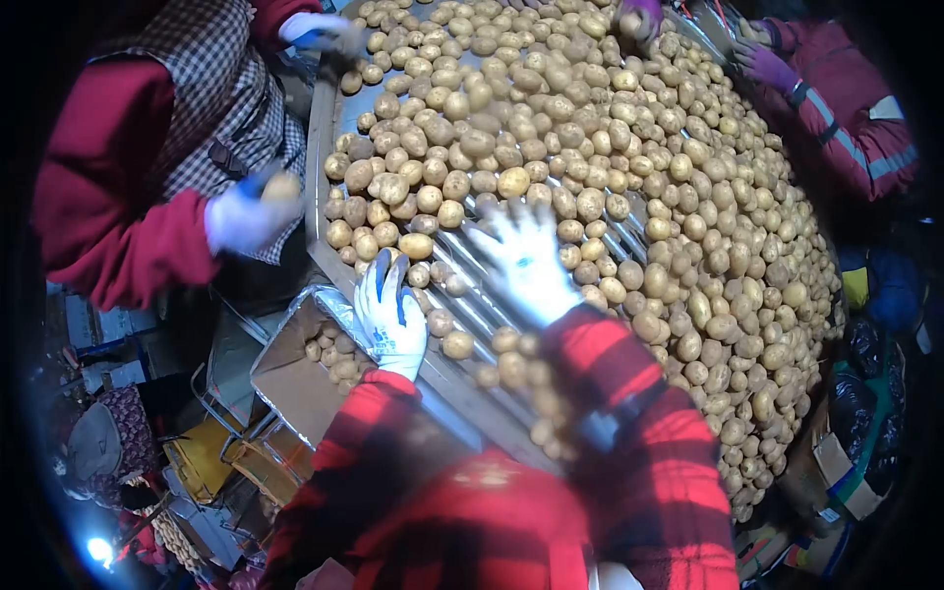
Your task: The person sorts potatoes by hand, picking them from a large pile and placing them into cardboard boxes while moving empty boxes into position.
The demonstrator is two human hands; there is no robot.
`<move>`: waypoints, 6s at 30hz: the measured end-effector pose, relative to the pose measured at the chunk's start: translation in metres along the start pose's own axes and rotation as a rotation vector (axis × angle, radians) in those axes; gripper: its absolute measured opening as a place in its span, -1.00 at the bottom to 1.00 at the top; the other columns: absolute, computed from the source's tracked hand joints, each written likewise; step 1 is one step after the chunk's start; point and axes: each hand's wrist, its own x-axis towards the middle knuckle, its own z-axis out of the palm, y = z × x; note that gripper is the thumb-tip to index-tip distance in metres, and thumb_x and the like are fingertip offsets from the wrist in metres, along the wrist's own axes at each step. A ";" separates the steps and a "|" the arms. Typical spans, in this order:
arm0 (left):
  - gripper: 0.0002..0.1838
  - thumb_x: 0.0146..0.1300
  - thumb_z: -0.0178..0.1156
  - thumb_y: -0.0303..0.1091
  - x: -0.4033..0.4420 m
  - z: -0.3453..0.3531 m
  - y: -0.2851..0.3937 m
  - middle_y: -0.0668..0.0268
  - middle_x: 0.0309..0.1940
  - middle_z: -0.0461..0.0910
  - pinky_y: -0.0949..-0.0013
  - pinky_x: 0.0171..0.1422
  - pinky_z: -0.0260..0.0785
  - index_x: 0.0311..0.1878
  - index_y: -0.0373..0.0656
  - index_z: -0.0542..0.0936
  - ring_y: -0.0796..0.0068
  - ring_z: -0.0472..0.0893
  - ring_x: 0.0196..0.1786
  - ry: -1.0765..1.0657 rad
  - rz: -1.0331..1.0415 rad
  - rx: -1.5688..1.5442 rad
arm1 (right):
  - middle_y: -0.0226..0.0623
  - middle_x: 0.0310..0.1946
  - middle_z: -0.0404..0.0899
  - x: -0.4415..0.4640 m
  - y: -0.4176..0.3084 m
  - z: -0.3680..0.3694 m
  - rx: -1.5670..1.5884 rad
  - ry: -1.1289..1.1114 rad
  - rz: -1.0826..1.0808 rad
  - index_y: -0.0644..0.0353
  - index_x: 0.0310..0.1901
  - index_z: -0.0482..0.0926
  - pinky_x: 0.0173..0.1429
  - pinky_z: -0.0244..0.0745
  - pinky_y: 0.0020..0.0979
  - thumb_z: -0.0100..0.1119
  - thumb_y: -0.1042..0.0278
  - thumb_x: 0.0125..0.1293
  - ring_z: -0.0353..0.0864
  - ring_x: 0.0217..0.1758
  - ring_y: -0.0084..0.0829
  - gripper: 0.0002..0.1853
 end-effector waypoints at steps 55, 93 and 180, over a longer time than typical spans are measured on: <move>-0.54 0.19 0.24 -0.40 0.056 0.053 0.110 0.11 0.23 0.57 -0.08 0.49 0.19 0.20 -0.16 0.59 0.01 0.47 0.35 -0.181 0.508 -0.139 | -0.10 0.42 0.43 -0.108 0.252 -0.098 -0.264 0.109 0.533 0.10 0.42 0.42 0.56 0.10 0.15 0.16 0.00 0.34 0.39 0.45 -0.05 -0.34; -0.28 0.08 0.31 0.02 0.096 0.054 0.042 0.16 0.53 0.29 -0.25 0.52 0.11 0.37 0.10 0.54 -0.17 0.23 0.53 -0.595 0.781 0.252 | -0.15 0.61 0.09 -0.046 -0.038 -0.010 0.112 -0.043 0.505 -0.07 0.56 0.26 0.48 -0.05 0.50 0.10 -0.08 0.35 0.03 0.64 0.04 -0.24; -0.69 0.40 0.16 -0.43 -0.091 -0.039 0.044 0.04 0.09 0.67 0.18 0.35 0.43 0.16 -0.29 0.65 0.13 0.63 0.19 -0.356 -0.048 -0.513 | -0.05 0.55 0.22 -0.034 -0.020 -0.012 0.092 -0.139 0.164 0.21 0.44 0.37 0.66 -0.11 0.18 0.24 0.04 0.22 0.06 0.65 0.07 -0.23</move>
